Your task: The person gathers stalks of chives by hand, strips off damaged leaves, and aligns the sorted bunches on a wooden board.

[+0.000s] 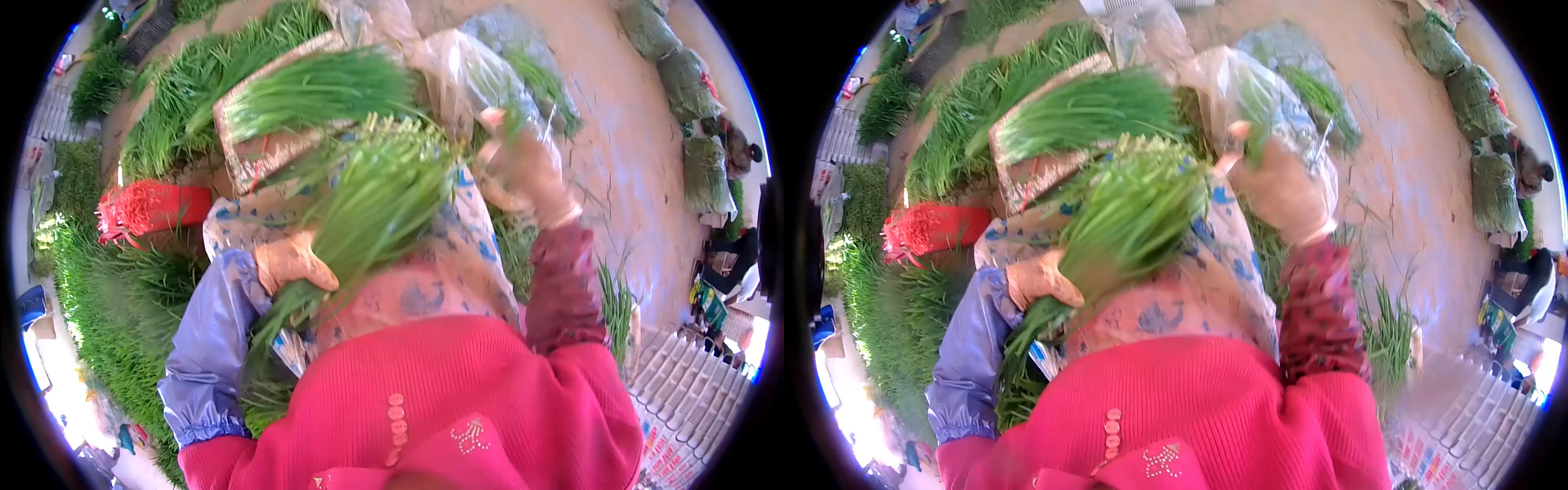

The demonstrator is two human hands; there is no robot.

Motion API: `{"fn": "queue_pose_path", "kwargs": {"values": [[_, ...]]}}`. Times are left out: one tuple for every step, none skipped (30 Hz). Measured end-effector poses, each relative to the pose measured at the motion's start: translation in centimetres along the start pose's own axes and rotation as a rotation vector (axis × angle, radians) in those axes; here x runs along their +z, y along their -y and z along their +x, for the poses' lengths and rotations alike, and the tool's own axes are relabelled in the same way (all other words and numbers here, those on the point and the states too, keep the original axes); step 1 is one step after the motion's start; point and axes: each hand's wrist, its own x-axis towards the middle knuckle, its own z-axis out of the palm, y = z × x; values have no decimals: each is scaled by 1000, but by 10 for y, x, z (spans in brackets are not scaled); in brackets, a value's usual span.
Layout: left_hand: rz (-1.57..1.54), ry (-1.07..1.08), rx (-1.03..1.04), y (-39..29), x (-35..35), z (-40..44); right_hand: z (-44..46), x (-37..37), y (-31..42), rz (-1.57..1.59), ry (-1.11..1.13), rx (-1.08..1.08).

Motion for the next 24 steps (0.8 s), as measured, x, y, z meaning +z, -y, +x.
{"fn": "queue_pose_path", "kwargs": {"values": [[-20,28,8,-6,4,0,-2,-5,42,129,62,-8],[-11,53,121,-12,11,0,-3,0,54,-149,31,-241],[-3,33,146,-19,15,1,-2,19,61,-124,18,-223],[67,48,120,-25,18,0,-2,27,70,-156,41,-149],[137,63,89,-28,21,0,-3,33,77,-185,66,-72],[223,30,52,-31,24,0,-4,43,72,-180,54,-95],[224,7,63,-30,24,1,-3,56,60,-102,15,-31],[296,-7,97,-24,22,6,-2,61,53,-23,-20,35],[368,-17,126,-15,19,13,-1,60,50,-17,-21,20],[468,-24,131,-11,16,19,-2,58,46,-52,-18,147],[472,-29,128,-7,12,22,-4,57,42,-88,-13,283],[558,-64,251,-4,11,26,-5,63,33,-85,-12,291],[639,-85,373,-2,15,29,-7,72,17,-94,-99,284],[818,-182,590,-7,19,25,-11,74,9,-110,-184,286],[1105,-263,359,-17,22,22,-14,72,2,-117,-157,344],[981,-161,392,-13,16,28,-18,55,-1,-62,-101,466],[854,-61,418,-4,10,33,-22,38,-8,-8,-50,590],[840,-17,409,0,12,31,-24,39,-52,-130,-60,602],[818,-49,426,-4,14,23,-37,38,-95,-151,-52,599],[795,-96,446,-9,15,17,-49,37,-136,-171,-45,596],[784,-92,445,-12,16,14,-59,22,-135,-205,124,654],[873,-120,431,-14,15,11,-67,5,-125,-235,292,708],[964,-149,416,-17,15,9,-75,-9,-125,-396,401,708],[936,-120,478,-20,17,7,-78,-21,-122,-556,507,704]]}}
